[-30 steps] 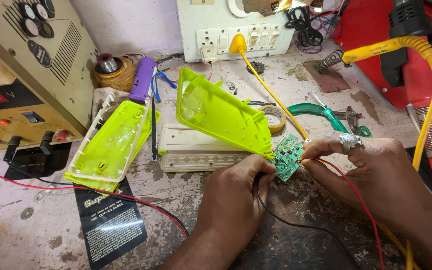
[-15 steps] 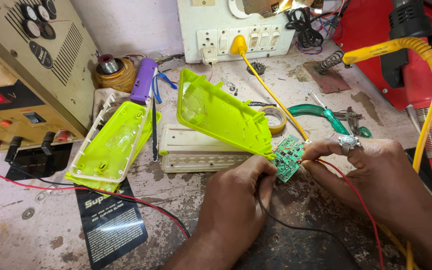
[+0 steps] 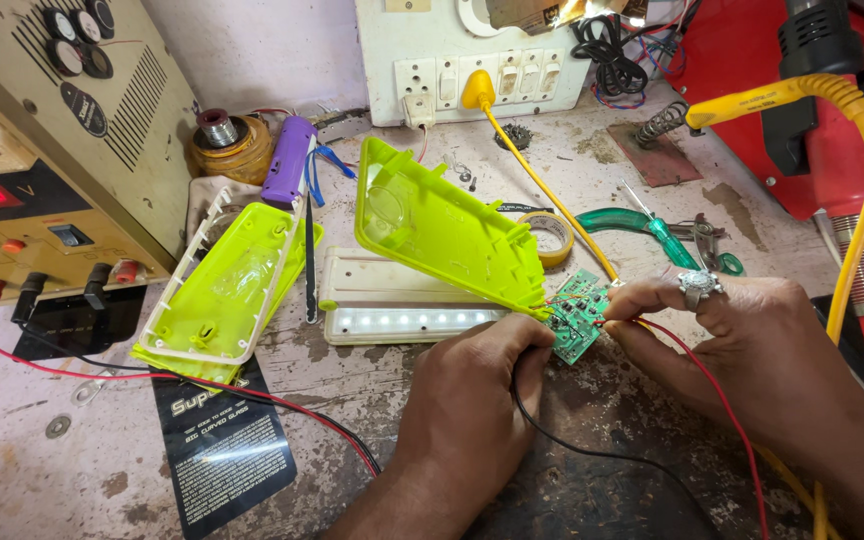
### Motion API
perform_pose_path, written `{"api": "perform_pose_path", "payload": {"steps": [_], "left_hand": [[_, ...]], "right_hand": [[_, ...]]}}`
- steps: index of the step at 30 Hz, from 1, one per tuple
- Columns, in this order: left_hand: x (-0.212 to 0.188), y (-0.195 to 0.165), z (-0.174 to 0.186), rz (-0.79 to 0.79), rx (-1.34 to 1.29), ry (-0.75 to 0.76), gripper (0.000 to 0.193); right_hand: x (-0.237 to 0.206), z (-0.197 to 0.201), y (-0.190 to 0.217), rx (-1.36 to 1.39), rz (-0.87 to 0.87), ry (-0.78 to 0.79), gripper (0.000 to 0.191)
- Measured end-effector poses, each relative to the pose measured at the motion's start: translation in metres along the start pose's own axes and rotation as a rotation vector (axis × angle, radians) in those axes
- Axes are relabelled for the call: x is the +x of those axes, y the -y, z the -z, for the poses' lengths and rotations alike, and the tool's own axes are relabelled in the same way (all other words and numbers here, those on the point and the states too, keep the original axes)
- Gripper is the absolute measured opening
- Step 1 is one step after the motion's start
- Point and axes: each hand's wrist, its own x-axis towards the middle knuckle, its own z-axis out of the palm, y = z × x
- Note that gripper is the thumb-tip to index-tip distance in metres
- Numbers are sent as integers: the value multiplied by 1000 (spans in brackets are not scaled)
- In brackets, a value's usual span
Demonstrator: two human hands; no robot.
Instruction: The person connects the red and black leads from a bench DC power supply to a small green circuit board removed from a plastic emergency light housing, adjusting the supply's voltage knob and probing the board's contacts. They flip and reposition the board, test a switch component, and hold the board against the light housing while checking its response.
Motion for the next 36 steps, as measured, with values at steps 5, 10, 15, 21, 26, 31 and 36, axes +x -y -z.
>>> {"api": "perform_pose_path", "payload": {"steps": [5,10,15,21,26,31,36], "left_hand": [[0,-2,1,-11,-6,-5,8],[0,-5,8,10,104,56,11],[-3,-12,5,21,159,125,33],[-5,-17,-16,190,185,51,27],[-5,-15,-16,194,165,57,26],[0,-15,-13,268,130,75,27],[5,-16,-12,346,154,117,30]], "right_hand": [[0,-1,-1,35,54,-27,23],[0,-1,-3,29,28,-5,25],[-1,-1,-4,75,74,-23,26],[-1,-3,-4,-4,66,-25,27],[-2,-2,-4,81,133,-47,26],[-2,-3,-5,19,55,-20,27],[-3,-2,-6,-27,88,-22,27]]}}
